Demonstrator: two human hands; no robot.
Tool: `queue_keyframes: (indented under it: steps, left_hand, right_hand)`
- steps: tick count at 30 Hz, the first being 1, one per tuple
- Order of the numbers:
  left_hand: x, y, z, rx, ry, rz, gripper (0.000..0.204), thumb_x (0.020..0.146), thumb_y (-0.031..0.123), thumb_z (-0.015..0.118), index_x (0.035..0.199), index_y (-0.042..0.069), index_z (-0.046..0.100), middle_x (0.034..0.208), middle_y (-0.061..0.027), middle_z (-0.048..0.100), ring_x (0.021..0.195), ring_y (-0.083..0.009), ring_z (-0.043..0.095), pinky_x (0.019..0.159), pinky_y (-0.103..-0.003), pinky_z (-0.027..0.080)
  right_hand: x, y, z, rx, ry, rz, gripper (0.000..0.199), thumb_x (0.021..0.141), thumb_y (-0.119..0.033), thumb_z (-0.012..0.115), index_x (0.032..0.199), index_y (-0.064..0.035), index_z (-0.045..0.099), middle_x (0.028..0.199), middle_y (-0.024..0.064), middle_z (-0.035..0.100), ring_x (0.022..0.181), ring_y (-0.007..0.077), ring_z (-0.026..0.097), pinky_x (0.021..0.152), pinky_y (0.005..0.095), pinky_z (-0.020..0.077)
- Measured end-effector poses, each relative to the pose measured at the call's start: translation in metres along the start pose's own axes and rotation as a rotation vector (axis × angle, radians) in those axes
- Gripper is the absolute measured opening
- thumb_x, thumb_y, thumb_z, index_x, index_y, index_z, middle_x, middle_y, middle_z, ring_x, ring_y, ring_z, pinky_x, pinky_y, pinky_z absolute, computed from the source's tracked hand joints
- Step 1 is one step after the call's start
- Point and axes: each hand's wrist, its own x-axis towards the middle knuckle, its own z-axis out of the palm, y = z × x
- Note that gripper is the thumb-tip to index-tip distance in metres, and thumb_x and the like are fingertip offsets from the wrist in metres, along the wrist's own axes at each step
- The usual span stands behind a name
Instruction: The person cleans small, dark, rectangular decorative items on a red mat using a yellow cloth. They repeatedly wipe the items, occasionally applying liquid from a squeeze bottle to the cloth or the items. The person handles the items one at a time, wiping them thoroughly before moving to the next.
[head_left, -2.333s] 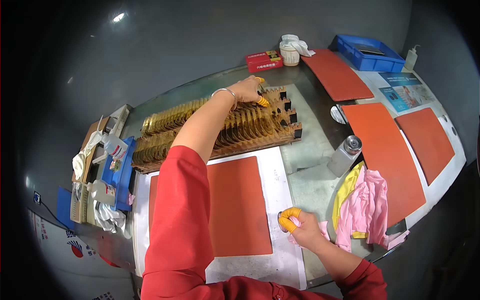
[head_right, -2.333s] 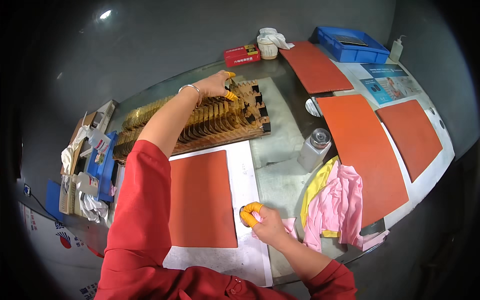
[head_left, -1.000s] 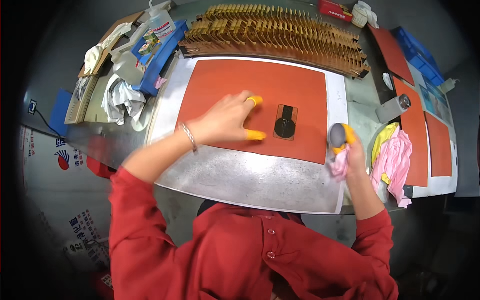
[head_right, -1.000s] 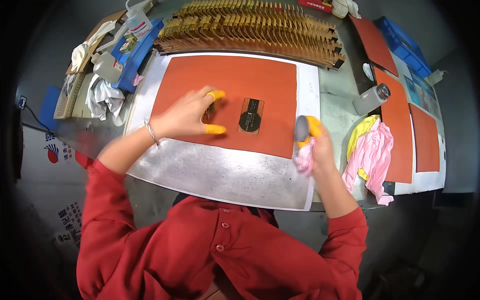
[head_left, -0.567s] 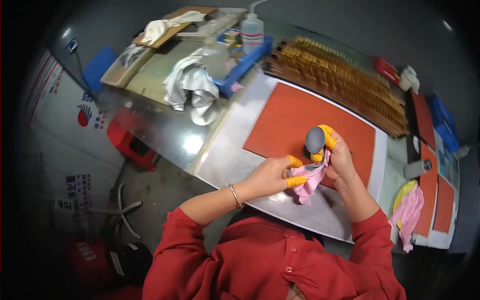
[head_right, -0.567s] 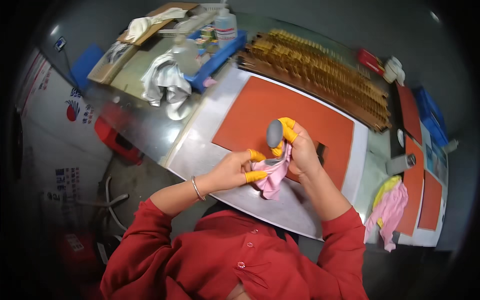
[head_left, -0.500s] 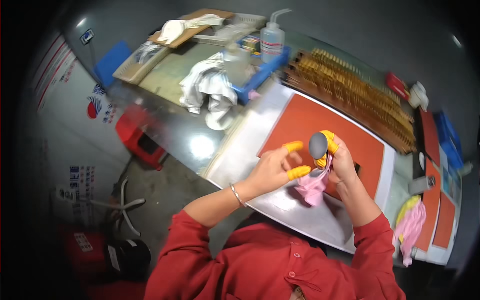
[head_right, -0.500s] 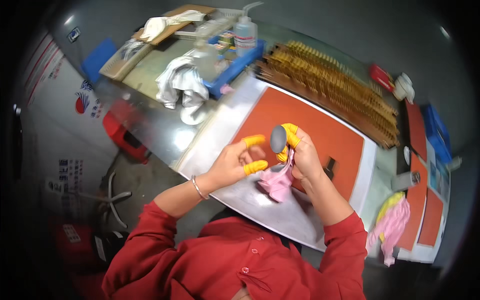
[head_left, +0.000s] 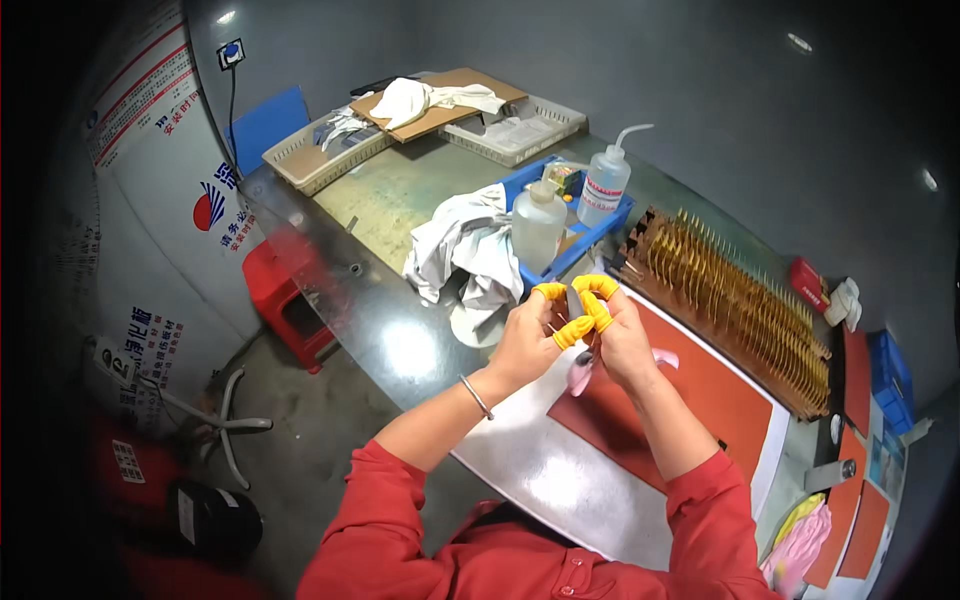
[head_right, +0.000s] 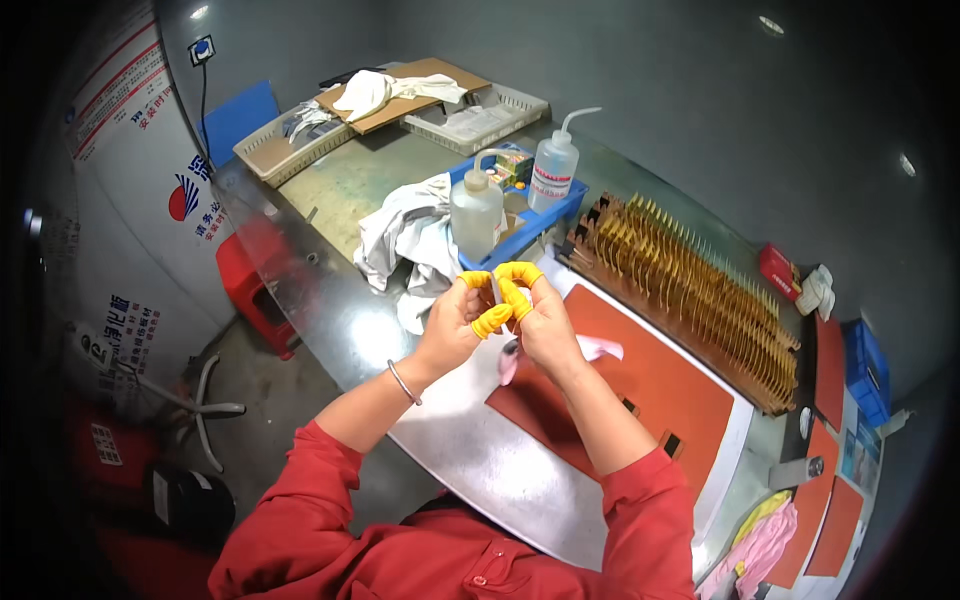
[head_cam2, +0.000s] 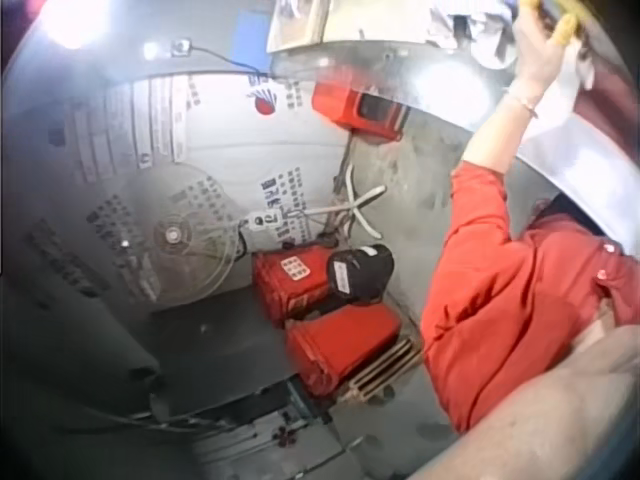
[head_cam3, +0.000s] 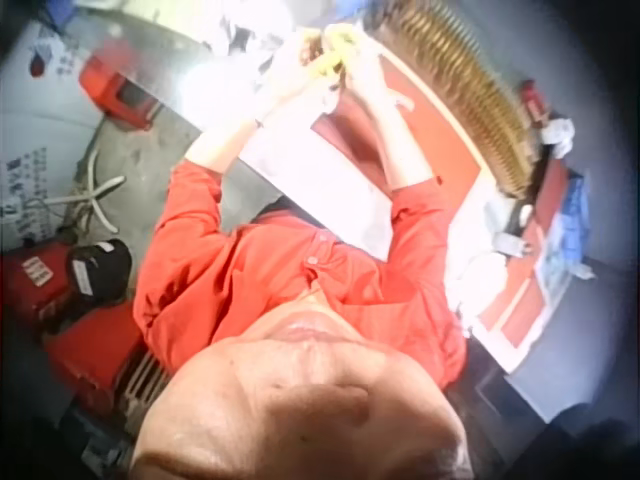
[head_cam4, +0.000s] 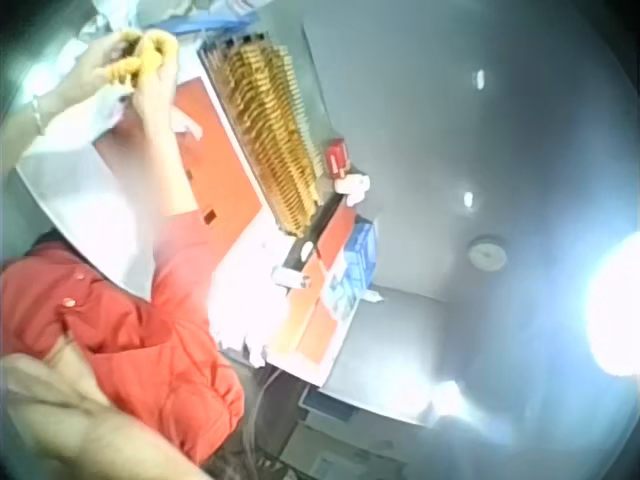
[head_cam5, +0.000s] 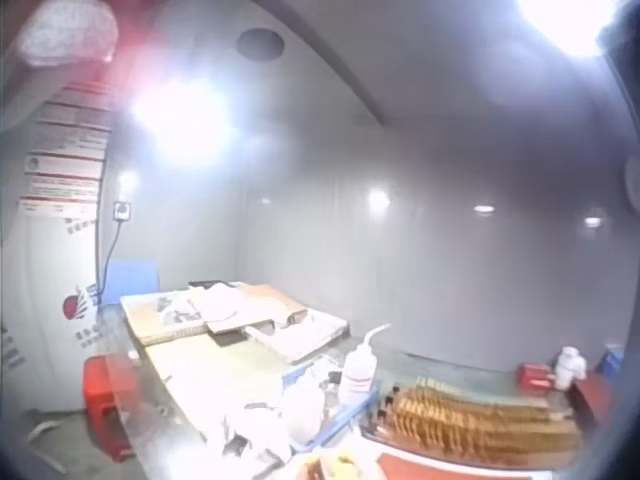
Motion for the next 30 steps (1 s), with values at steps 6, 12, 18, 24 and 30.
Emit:
queue_keyframes:
  steps: [6, 12, 18, 24, 30]
  left_hand:
    - [0.033, -0.001, -0.03, 0.448, 0.172, 0.204, 0.076, 0.069, 0.038, 0.078, 0.124, -0.001, 0.043, 0.11, -0.0149, 0.05, 0.104, -0.0263, 0.051, 0.086, -0.036, 0.043]
    - [0.084, -0.042, -0.058, 0.557, 0.345, 0.181, 0.082, 0.072, 0.032, 0.076, 0.13, -0.006, 0.034, 0.125, -0.0225, 0.041, 0.118, -0.0348, 0.041, 0.099, -0.04, 0.035]
    - [0.095, -0.05, -0.046, 0.52, 0.351, 0.043, 0.072, 0.069, 0.026, 0.079, 0.123, -0.004, 0.043, 0.113, -0.0189, 0.051, 0.108, -0.0319, 0.051, 0.092, -0.038, 0.04]
    - [0.097, -0.057, -0.053, 0.519, 0.356, 0.036, 0.064, 0.066, 0.022, 0.081, 0.115, -0.004, 0.049, 0.108, -0.0152, 0.055, 0.1, -0.0254, 0.054, 0.088, -0.035, 0.043]
    - [0.099, -0.059, -0.052, 0.482, 0.361, 0.039, 0.058, 0.067, 0.022, 0.081, 0.11, -0.003, 0.051, 0.103, -0.0152, 0.056, 0.096, -0.0281, 0.056, 0.084, -0.036, 0.044]
  right_hand:
    - [0.039, -0.016, -0.015, -0.207, 0.019, -0.026, 0.01, 0.091, -0.017, 0.056, 0.094, -0.0075, 0.06, 0.068, -0.0041, 0.053, 0.054, 0.0046, 0.045, 0.047, 0.0194, 0.0341]
    - [0.11, -0.04, -0.046, 0.121, 0.069, -0.092, 0.012, 0.094, -0.017, 0.05, 0.097, -0.0081, 0.057, 0.068, -0.002, 0.055, 0.047, 0.0071, 0.045, 0.042, 0.0209, 0.0356]
    - [0.138, -0.031, -0.05, 0.243, -0.006, -0.076, 0.013, 0.095, -0.014, 0.046, 0.096, -0.0119, 0.058, 0.071, -0.0035, 0.057, 0.052, 0.0058, 0.048, 0.043, 0.0193, 0.0375]
    - [0.143, -0.033, -0.032, 0.351, 0.038, -0.087, 0.015, 0.095, -0.012, 0.044, 0.093, -0.01, 0.059, 0.073, -0.0009, 0.059, 0.052, 0.0066, 0.049, 0.041, 0.0199, 0.0357]
    - [0.143, -0.037, -0.034, 0.356, -0.035, -0.113, 0.017, 0.094, -0.012, 0.044, 0.09, -0.0099, 0.06, 0.07, -0.0015, 0.058, 0.051, 0.0061, 0.047, 0.041, 0.0205, 0.0343]
